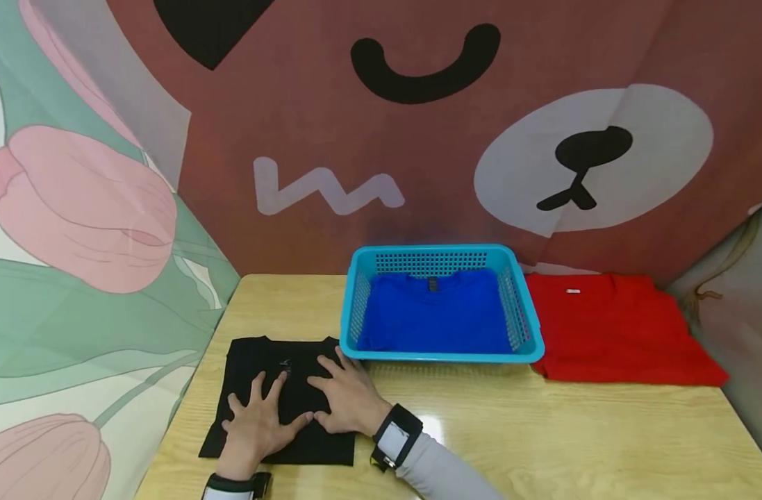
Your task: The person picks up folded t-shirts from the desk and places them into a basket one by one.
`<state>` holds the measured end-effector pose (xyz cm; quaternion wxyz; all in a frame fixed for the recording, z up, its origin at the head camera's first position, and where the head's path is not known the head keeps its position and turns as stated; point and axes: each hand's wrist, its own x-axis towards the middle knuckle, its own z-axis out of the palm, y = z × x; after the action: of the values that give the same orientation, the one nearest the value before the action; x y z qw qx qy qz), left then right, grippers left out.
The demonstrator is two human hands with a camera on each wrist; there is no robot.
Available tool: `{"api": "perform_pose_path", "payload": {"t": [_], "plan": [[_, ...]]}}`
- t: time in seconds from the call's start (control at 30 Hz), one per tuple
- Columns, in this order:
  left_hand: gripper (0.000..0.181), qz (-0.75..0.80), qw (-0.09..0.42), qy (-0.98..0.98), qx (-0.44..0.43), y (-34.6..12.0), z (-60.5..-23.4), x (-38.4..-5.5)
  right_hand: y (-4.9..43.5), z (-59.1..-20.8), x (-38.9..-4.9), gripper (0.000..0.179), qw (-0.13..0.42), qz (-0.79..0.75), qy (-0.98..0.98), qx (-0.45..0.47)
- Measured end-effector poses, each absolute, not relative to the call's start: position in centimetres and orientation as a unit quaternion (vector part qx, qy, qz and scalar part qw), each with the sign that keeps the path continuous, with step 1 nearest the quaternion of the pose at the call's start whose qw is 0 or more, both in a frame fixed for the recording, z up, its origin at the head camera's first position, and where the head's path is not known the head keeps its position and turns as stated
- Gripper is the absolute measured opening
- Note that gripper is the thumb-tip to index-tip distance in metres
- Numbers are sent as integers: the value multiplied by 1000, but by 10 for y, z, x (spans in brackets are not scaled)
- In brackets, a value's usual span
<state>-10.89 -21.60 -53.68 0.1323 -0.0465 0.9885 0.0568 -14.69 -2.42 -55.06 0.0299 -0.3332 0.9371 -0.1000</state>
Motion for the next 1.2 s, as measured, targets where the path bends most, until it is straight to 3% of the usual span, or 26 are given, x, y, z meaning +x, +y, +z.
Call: {"api": "perform_pose_path", "payload": {"t": [0.7, 1.2], "plan": [[112, 50, 182, 980, -68, -174, -532, -70, 24, -546, -104, 60, 61, -128, 923, -357], [71, 31, 160, 986, 40, -151, -516, -59, 85, -540, -80, 59, 87, -158, 926, -333]]}}
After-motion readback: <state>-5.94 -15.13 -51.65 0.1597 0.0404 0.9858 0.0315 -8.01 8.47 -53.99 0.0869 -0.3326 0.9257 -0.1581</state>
